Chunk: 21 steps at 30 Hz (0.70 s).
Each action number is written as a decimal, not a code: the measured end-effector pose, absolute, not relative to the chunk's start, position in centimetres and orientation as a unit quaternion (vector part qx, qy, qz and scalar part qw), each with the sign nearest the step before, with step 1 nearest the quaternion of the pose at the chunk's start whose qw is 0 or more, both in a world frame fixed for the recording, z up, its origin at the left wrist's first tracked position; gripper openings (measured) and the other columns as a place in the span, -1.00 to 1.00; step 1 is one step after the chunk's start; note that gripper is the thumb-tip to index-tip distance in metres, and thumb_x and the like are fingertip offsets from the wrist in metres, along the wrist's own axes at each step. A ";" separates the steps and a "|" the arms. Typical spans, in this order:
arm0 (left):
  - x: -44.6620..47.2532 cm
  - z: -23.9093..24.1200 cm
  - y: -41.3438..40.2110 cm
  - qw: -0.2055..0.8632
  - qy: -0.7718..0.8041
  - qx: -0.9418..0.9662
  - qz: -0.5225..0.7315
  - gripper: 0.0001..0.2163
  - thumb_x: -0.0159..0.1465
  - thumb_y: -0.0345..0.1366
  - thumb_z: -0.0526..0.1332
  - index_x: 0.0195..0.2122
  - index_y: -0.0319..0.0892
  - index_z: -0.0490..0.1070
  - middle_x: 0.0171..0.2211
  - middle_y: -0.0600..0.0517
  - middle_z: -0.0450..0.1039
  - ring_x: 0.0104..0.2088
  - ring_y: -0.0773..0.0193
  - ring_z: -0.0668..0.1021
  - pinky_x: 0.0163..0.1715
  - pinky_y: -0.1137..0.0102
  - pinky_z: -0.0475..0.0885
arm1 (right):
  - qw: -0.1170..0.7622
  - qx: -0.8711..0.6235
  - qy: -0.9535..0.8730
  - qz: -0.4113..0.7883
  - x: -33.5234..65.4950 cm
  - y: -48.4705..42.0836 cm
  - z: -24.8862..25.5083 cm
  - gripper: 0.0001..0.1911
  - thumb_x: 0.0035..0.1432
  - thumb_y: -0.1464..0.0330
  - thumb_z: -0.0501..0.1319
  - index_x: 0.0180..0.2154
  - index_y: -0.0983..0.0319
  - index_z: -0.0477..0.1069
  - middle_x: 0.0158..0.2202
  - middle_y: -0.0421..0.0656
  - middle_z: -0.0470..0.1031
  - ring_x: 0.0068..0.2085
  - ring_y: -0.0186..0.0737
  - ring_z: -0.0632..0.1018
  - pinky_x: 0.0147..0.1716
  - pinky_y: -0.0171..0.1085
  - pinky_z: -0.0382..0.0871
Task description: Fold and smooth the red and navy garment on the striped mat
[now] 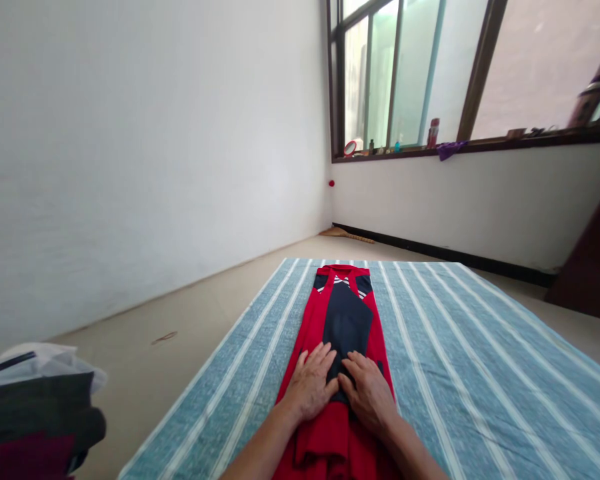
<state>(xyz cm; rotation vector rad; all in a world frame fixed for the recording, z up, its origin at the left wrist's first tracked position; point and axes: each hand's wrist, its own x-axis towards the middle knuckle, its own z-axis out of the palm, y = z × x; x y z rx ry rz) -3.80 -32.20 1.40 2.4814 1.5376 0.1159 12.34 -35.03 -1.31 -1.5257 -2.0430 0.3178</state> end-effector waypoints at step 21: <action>-3.7 1.8 -32.4 0.102 0.533 0.839 0.051 -0.52 0.28 -0.16 0.06 0.22 -0.15 0.19 0.28 -0.08 0.08 0.28 0.15 0.10 0.23 0.07 -0.06 | 0.294 -0.555 -0.768 0.126 12.4 -34.8 -1.4 -0.71 0.26 0.35 0.02 -0.08 0.22 0.45 0.09 -0.04 0.38 0.15 -0.05 0.34 0.13 -0.08 0.13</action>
